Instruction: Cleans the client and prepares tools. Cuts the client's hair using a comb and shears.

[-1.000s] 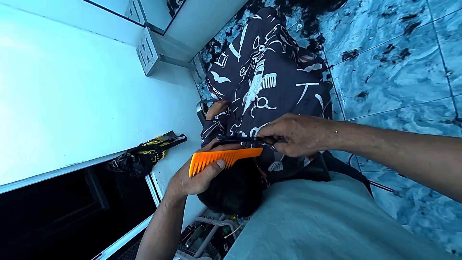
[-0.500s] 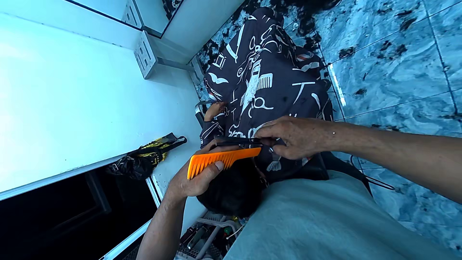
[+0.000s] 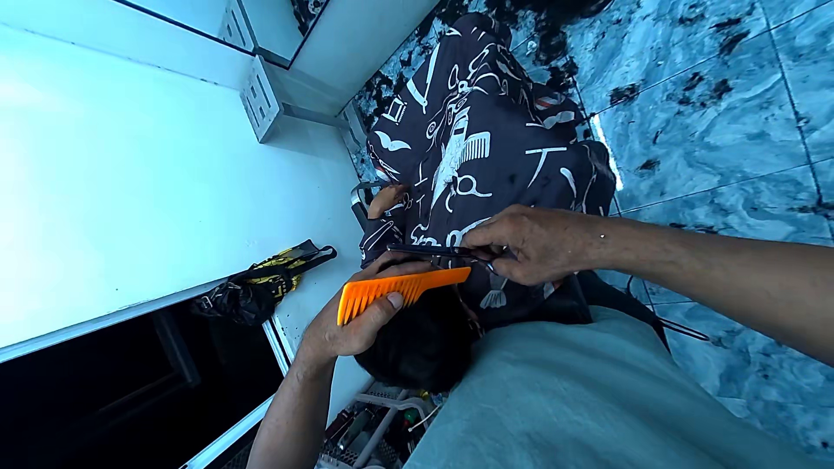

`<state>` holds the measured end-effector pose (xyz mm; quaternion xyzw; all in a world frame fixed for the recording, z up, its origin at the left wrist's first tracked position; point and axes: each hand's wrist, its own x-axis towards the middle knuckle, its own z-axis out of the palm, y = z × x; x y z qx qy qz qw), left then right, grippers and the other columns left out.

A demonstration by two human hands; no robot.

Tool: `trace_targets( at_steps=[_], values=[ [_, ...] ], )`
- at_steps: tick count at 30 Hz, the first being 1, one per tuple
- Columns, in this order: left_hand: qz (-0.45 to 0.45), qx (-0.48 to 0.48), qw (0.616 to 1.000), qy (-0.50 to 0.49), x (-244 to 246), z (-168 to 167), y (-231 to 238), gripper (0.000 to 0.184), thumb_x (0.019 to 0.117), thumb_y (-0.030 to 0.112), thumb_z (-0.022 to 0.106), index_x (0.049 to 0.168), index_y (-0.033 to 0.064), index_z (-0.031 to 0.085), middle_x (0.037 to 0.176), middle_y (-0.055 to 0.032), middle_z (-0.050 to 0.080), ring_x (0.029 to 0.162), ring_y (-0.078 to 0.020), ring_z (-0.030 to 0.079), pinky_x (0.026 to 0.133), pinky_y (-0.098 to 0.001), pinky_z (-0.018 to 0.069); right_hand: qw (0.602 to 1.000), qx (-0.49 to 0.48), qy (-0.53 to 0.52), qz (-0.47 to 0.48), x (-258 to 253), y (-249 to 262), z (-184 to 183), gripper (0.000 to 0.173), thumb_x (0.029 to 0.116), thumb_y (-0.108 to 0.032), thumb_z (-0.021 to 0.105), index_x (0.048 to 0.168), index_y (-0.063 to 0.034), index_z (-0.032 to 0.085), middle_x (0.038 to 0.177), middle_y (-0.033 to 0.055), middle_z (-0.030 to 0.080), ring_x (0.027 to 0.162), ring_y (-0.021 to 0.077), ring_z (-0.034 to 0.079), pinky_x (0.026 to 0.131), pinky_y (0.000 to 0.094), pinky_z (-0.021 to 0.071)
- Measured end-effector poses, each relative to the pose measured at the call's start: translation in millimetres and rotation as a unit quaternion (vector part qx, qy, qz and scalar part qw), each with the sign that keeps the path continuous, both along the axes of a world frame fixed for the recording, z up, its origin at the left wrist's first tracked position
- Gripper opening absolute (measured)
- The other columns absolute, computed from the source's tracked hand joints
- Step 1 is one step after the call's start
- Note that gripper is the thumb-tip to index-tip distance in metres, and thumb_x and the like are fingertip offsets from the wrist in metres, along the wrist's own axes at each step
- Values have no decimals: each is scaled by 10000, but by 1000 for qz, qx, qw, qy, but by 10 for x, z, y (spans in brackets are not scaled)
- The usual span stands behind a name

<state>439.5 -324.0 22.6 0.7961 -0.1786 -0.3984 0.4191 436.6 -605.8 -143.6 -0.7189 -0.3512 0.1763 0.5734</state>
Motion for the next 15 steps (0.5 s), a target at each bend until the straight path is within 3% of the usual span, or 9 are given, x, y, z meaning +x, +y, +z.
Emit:
trace_targets(
  at_steps=[2,5,6,8,10,12,14,15],
  values=[
    [4,-1,1000,1,-3,-8,7,439,1043,366,483,1294,52,659,1363,-85,639,1238,-171,618,1066,-386,523,1000,4,-1,14,7,-10,2,272,821,-115,693,1090,-132,726,914,-54,667,786,34,632,694,240,573],
    [8,-1,1000,-3,-14,-15,19,448,1049,350,484,1316,34,656,1314,-93,687,1216,-178,642,1071,-400,521,1000,-10,1,1,18,9,32,149,814,-67,684,925,-161,718,753,-80,638,643,29,591,563,256,525],
    [6,1,1000,-3,-13,-11,13,453,1047,353,483,1321,36,655,1329,-92,674,1222,-179,635,1068,-398,524,1000,-7,-3,2,21,11,31,150,801,-91,696,930,-164,718,759,-84,641,649,24,597,566,253,529],
    [5,-4,1000,1,-6,-12,0,431,1038,348,483,1280,41,662,1382,-99,629,1246,-190,618,1066,-401,527,1000,-8,-9,14,29,7,23,263,798,-162,711,1060,-161,725,887,-76,654,753,20,618,656,239,559],
    [17,-11,1000,0,-21,-24,-7,465,1047,384,482,1293,34,666,1367,-104,648,1246,-199,625,1064,-410,531,1000,3,19,-16,-13,28,14,230,803,-66,691,1014,-148,732,837,-61,672,710,39,623,626,265,558],
    [39,-28,999,13,-32,-41,-18,564,1050,470,444,1301,16,664,1402,-135,621,1317,-263,573,1120,-464,481,988,33,142,-54,-145,48,-30,200,857,-11,684,1016,-129,705,849,-33,713,714,63,674,636,285,598],
    [70,-38,997,10,-26,-80,-3,635,1039,541,424,1275,10,681,1391,-149,631,1328,-284,565,1137,-483,460,935,133,324,-55,-328,60,-83,241,880,22,619,1100,-72,645,1006,42,732,847,135,718,729,318,624],
    [80,-38,996,12,-29,-92,15,645,1038,551,418,1270,12,685,1384,-147,636,1324,-280,568,1136,-480,458,902,184,386,-64,-446,113,-102,257,853,-32,562,1101,-78,612,1001,52,722,839,149,709,690,314,603]
  ],
)
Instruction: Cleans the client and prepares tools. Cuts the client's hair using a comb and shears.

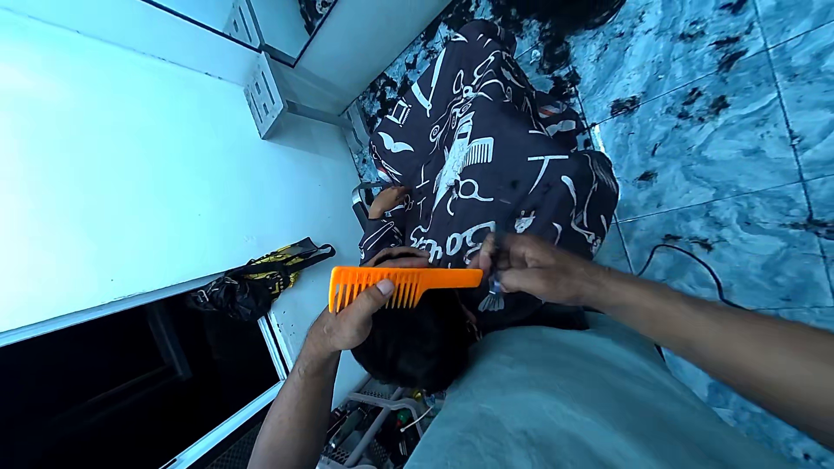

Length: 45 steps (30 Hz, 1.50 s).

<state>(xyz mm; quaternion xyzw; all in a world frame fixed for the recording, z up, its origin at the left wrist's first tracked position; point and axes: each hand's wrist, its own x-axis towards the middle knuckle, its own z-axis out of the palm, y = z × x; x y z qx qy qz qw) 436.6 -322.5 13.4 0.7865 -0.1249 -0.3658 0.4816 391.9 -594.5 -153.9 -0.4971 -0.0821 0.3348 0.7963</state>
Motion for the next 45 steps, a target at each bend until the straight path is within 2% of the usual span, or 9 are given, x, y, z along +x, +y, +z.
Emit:
trace_targets(
  at_steps=[7,13,17,22,25,30,37,40,45],
  values=[
    [-9,5,998,-63,60,21,14,537,1056,583,410,1218,162,701,1217,46,716,1154,-54,651,1003,-300,551,980,12,31,-197,-108,181,239,194,1048,-215,570,1150,-96,684,801,3,670,529,55,547,482,205,491],
    [-175,65,969,-161,373,77,-8,304,989,-4,465,1174,-17,705,1268,-98,700,1243,-191,635,1098,-399,517,964,-152,71,-207,201,225,186,181,1060,-155,556,1114,-53,695,723,31,617,473,91,479,434,240,422],
    [-139,42,983,-115,633,-1,96,236,1007,21,535,1151,8,722,1181,-64,744,1108,-133,694,1002,-347,566,987,-93,113,-67,421,243,565,164,1044,-117,541,1047,-57,693,587,-17,474,385,45,341,349,186,312],
    [331,-188,925,-12,56,-44,841,211,1056,373,512,1169,199,553,1362,-98,650,1237,-333,642,997,-536,549,948,-104,290,-75,628,323,818,144,996,-142,546,939,-106,673,531,-60,393,362,17,281,318,176,299],
    [199,-270,942,-9,-512,-338,1185,465,904,708,585,1151,333,709,1473,-2,597,1334,-231,579,1055,-435,511,943,-78,314,-74,616,340,786,158,999,-149,527,967,-97,672,524,-68,371,349,4,282,310,165,324],
    [-67,-244,967,-30,-220,-270,779,618,932,592,662,1299,98,711,1284,-26,717,1165,-99,670,995,-322,567,944,-50,317,-72,626,339,744,181,1013,-141,508,972,-94,677,531,-74,383,345,-11,280,303,153,336],
    [-33,-130,991,-28,-22,-168,493,990,854,769,611,1415,-45,561,1307,-132,678,1126,-166,677,963,-355,585,949,-36,299,-97,774,268,743,189,1026,-151,505,975,-90,676,537,-62,386,354,9,298,315,172,350],
    [47,-126,989,-60,-123,-189,458,980,836,875,474,1330,46,642,1226,-69,719,1094,-141,689,936,-359,595,990,-9,95,-102,540,261,631,207,1065,-223,507,1132,-118,673,663,-22,544,430,33,444,399,177,437],
    [142,-92,985,-30,-312,-131,348,707,1037,581,428,1376,-12,612,1330,-122,680,1200,-191,656,1057,-409,526,969,-239,-63,-3,387,61,315,230,1062,-274,561,1177,-110,674,847,53,647,677,151,584,614,363,508]
  ],
)
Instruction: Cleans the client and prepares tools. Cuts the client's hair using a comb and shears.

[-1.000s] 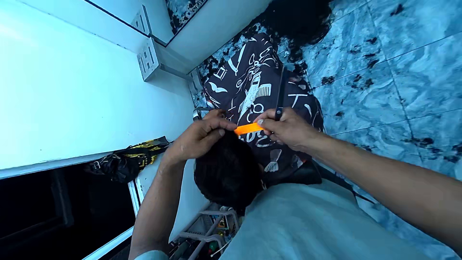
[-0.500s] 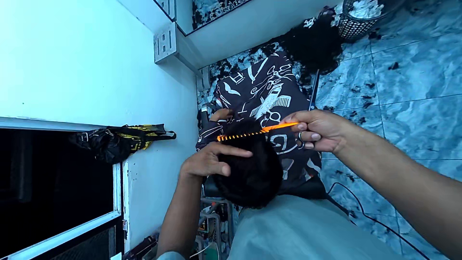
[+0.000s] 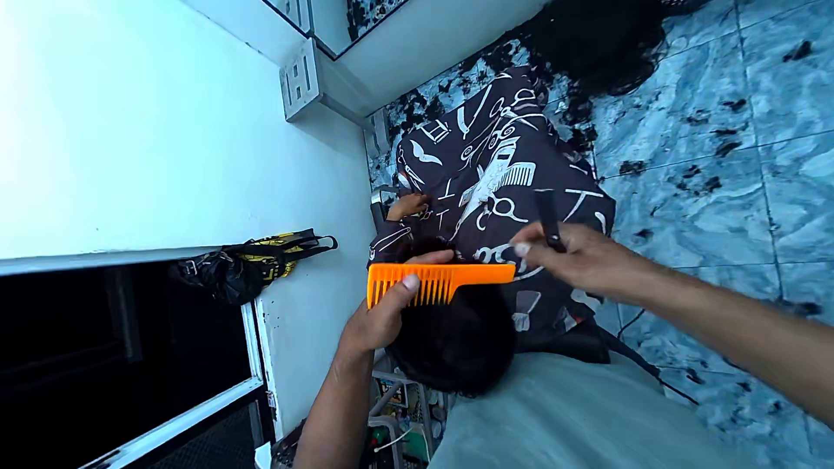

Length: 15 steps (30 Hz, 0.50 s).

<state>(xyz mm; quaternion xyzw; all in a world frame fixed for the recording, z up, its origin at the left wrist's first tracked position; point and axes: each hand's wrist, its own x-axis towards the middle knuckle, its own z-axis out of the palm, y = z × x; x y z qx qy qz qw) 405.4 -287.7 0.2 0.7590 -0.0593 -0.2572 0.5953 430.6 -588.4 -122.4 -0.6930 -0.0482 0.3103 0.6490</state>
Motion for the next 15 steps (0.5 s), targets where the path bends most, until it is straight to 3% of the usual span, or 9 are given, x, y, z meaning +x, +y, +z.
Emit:
trace_targets(
  at_steps=[2,3,4,6,7,9,12,13,15],
  values=[
    [0,10,1000,1,-46,38,-27,703,1042,564,443,1395,-27,588,1361,-130,661,1232,-192,640,1080,-407,512,995,-39,96,16,75,-138,-129,323,1092,-164,445,1402,-103,511,1104,149,643,915,276,653,738,492,559],
    [-2,11,1000,-1,-62,53,-33,705,1045,557,448,1406,-35,572,1377,-144,647,1252,-205,629,1093,-415,504,992,-32,120,28,115,-199,-165,391,1078,-79,416,1463,-134,454,1194,141,634,1025,294,666,797,512,582],
    [-2,13,1000,-3,-80,65,-34,699,1045,547,455,1409,-40,565,1387,-157,638,1264,-220,623,1099,-423,500,992,-21,116,48,143,-249,-175,450,1048,-2,427,1472,-153,441,1200,124,639,1032,283,677,796,497,602],
    [5,23,1000,-6,-116,73,-26,668,1042,520,470,1398,-35,576,1386,-158,639,1262,-223,624,1096,-423,502,993,-12,48,108,218,-311,-128,487,973,77,566,1402,-140,496,1070,93,674,869,240,703,683,420,624],
    [8,28,1000,-8,-131,76,-24,654,1042,510,474,1393,-30,584,1370,-151,649,1244,-211,634,1084,-414,512,989,-16,-15,147,264,-318,-87,464,931,54,650,1340,-135,541,987,60,698,768,195,693,625,373,602],
    [14,36,999,-9,-160,82,-26,636,1039,505,486,1372,-23,605,1365,-150,654,1230,-204,641,1071,-409,519,958,-34,-165,234,391,-291,5,447,838,-81,754,1254,-176,621,847,-55,674,688,82,642,617,312,571],
    [29,39,999,-24,-208,104,-49,525,1041,444,519,1308,13,657,1286,-92,703,1170,-150,668,1032,-373,544,907,-41,-270,320,577,-139,198,503,798,-216,786,1286,-205,664,856,-90,668,708,35,624,655,283,569],
    [39,42,998,-32,-230,108,-63,457,1039,418,537,1266,47,677,1212,-35,732,1115,-99,685,994,-337,565,896,-41,-288,335,635,-76,249,516,799,-207,774,1303,-201,665,859,-85,667,704,36,619,656,285,566],
    [36,42,998,-31,-241,108,-79,443,1044,410,535,1267,50,665,1180,-15,737,1089,-76,688,980,-319,571,883,-39,-317,343,735,22,319,469,813,-103,745,1271,-189,698,808,-67,666,646,66,610,604,324,559]
  ],
)
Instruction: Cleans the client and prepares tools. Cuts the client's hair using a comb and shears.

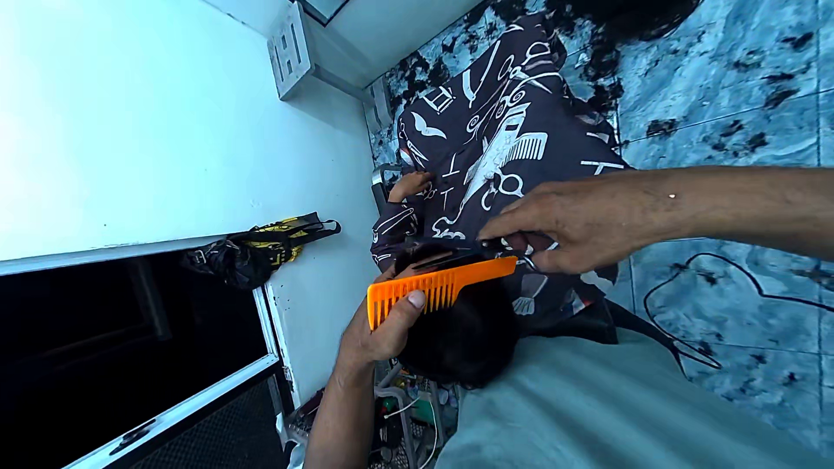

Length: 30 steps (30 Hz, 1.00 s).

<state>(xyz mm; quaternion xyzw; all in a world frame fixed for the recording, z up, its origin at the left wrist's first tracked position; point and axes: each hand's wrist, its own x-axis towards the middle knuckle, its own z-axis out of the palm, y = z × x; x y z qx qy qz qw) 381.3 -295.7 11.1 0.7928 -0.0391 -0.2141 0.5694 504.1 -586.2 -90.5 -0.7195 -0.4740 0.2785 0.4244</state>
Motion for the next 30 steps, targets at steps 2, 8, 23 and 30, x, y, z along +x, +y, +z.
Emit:
trace_targets(
  at_steps=[2,8,23,30],
  values=[
    [-15,-1,1000,13,10,-13,-5,547,1049,437,509,1353,-4,622,1244,-92,714,1122,-136,683,1008,-358,560,999,-6,-25,19,112,42,34,384,868,-58,682,1217,-214,707,779,-78,655,619,66,596,578,331,547],
    [-8,19,1000,-16,1,-15,-45,519,1047,425,504,1325,8,641,1276,-86,701,1154,-131,669,1022,-354,552,998,27,-46,34,212,74,21,367,836,-114,723,1199,-167,714,881,-52,665,723,72,620,673,311,563],
    [-28,40,998,-27,3,-34,-129,535,1060,396,436,1393,9,595,1377,-118,644,1237,-195,633,1063,-413,539,962,-109,-249,26,703,179,751,463,855,-63,692,1271,-266,697,912,11,691,788,229,666,664,468,537],
    [47,-53,997,6,58,-74,-77,760,1050,610,333,1354,-21,626,1371,-144,652,1278,-227,610,1118,-428,476,873,183,416,-178,-518,65,-285,224,974,-283,614,1150,-145,618,843,33,714,552,128,642,471,277,553]
  ],
)
